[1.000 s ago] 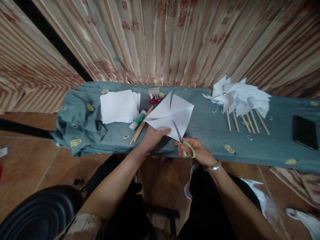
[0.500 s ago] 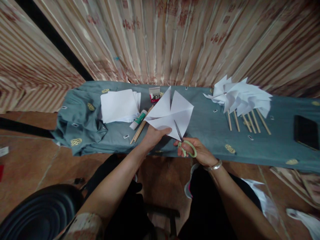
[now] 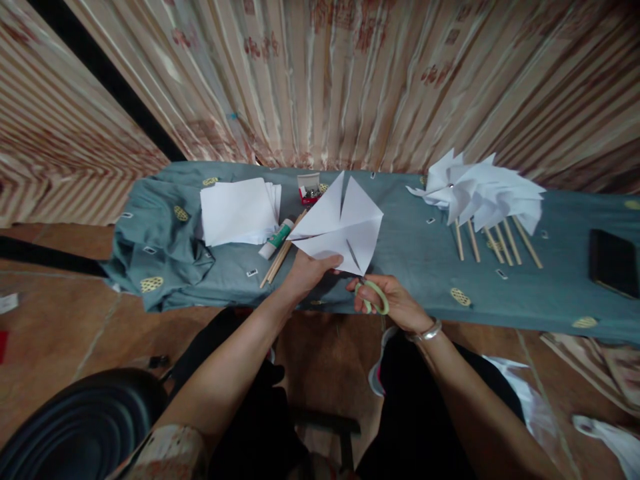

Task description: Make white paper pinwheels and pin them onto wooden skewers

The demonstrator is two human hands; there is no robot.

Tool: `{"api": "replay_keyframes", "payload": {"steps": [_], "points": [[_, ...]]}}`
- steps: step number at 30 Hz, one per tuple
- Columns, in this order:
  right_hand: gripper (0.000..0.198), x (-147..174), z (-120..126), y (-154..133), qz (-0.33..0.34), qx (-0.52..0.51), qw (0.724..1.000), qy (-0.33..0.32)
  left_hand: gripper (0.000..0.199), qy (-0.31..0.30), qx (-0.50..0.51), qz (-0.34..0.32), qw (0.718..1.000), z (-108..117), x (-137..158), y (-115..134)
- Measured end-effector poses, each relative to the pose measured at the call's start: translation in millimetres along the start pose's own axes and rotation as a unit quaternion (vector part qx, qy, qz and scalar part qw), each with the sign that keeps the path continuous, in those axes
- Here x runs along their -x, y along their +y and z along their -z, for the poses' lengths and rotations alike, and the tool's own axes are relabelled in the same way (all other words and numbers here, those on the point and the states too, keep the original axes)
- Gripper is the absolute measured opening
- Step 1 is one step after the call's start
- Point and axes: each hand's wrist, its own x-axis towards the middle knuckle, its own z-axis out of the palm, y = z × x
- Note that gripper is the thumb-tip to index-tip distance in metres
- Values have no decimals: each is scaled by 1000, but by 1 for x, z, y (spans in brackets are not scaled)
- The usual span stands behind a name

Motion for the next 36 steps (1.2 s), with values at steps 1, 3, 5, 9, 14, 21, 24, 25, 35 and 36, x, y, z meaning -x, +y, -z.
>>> {"api": "replay_keyframes", "payload": {"steps": [1,3,5,9,14,21,24,25,35,36], "points": [[53,0,0,0,-1,-2,1000,1,20,0,1,1,1000,0,0,0],[53,0,-1,-1,-4,-6,1000,2,20,1,0,2,1000,0,0,0],[54,0,-2,-2,-3,-8,1000,3,20,2,-7,3,1000,0,0,0],[52,0,-1,-1,-1,-12,1000,5,19,0,-17,6,1000,0,0,1],[49,0,-1,1,-9,-14,1000,5,23,17,-2,16,1000,-1,1,1],[49,0,-2,-1,-9,-18,1000,13,21,8,1,13,1000,-1,2,2],[48,-1,-2,-1,-13,-23,1000,12,21,10,0,14,1000,-1,1,3],[48,-1,-2,-1,-13,-24,1000,13,21,10,0,15,1000,-1,1,3],[47,-3,-1,1,-17,-30,999,21,22,12,-4,14,1000,0,2,1],[47,-3,-1,1,-19,-33,999,22,22,13,-3,15,1000,0,2,1]]}}
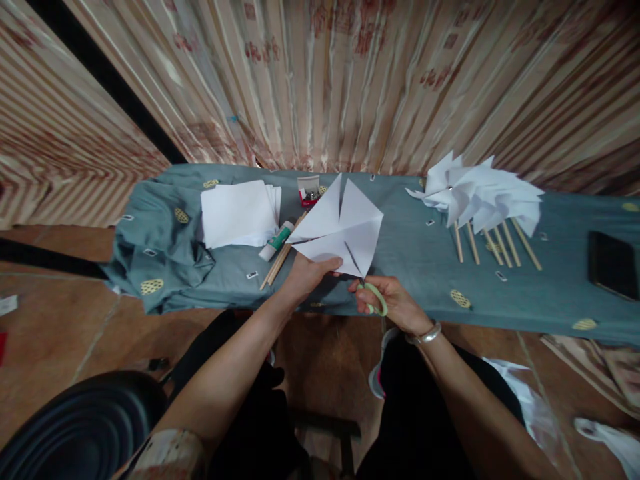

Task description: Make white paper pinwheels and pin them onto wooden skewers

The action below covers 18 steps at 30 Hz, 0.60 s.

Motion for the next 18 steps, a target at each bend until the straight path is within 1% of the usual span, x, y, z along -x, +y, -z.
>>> {"api": "replay_keyframes", "payload": {"steps": [3,7,13,18], "points": [[47,0,0,0,-4,-8,1000,3,23,5,4,-2,1000,0,0,1],[48,1,0,-1,-6,-13,1000,1,21,-5,-1,-3,1000,0,1,3],[50,2,1,-2,-9,4,1000,6,25,-11,4,20,1000,-1,2,2],[46,0,1,0,-3,9,1000,5,24,-7,0,22,1000,-1,2,0]]}}
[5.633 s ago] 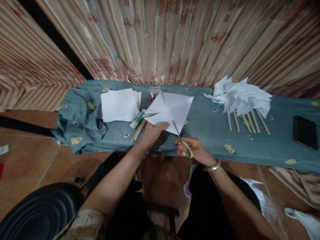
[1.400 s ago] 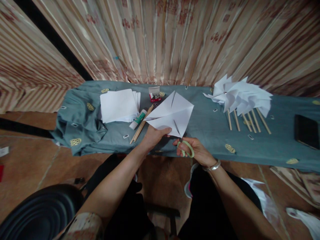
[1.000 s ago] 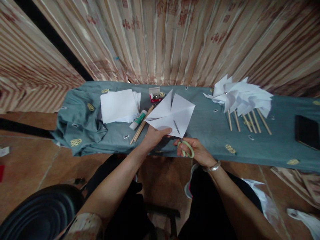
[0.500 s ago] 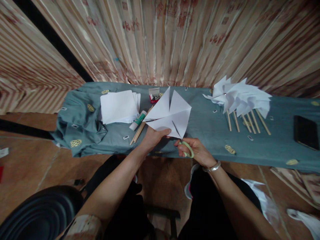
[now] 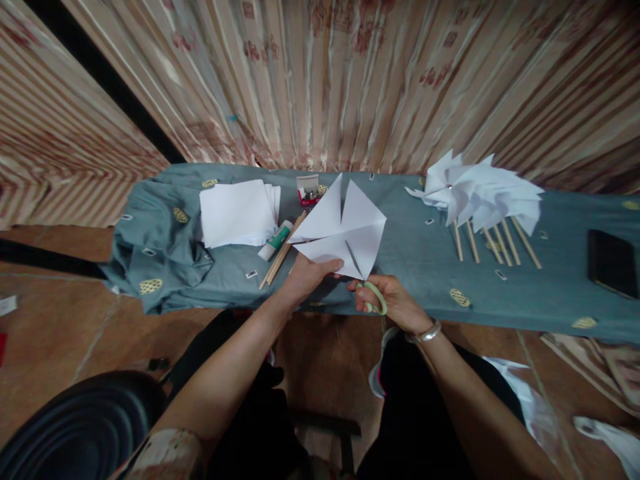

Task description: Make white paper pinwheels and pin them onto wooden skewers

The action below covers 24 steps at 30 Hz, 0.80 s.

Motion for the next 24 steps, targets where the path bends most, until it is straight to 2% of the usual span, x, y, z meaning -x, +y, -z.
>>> {"api": "replay_keyframes", "payload": {"steps": [6,11,17,21,24], "points": [[46,-2,0,2,-6,-9,1000,6,20,-8,-9,-6,1000,1,0,0],[45,-3,0,3,6,-9,1000,7,20,-7,0,-10,1000,0,1,1],[49,-3,-1,3,-9,-3,1000,7,23,-2,5,-10,1000,0,1,1],[53,-3,1,4,-11,3,1000,-23,23,3,5,-12,1000,0,1,4],[56,-1,4,1,-10,19,997,-67,23,29,11,-16,999,2,-1,8]]}}
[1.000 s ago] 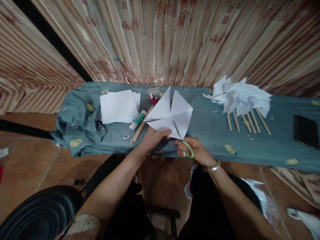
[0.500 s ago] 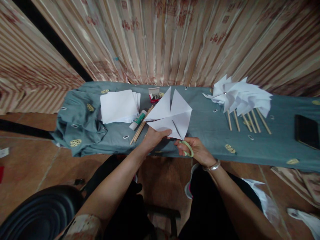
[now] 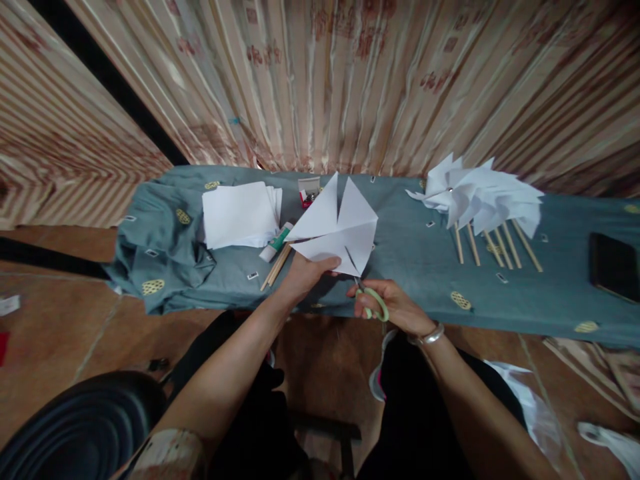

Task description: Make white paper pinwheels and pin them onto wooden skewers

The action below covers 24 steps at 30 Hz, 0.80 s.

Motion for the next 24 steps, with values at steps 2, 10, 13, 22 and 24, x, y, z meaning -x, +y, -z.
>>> {"api": "replay_keyframes", "payload": {"steps": [2,10,13,22,24], "points": [[58,4,4,-3,-8,10,999,-30,25,22,11,-1,1000,3,-3,2],[54,31,41,-7,-13,36,999,-32,31,38,48,0,998,17,-11,7],[52,29,52,-6,42,27,994,98,32,25,36,8,999,18,-8,4],[50,-3,62,-5,169,34,910,377,36,-51,17,72,996,12,3,-15],[51,-6,60,-6,176,53,912,368,38,-49,0,70,996,11,4,-16]]}}
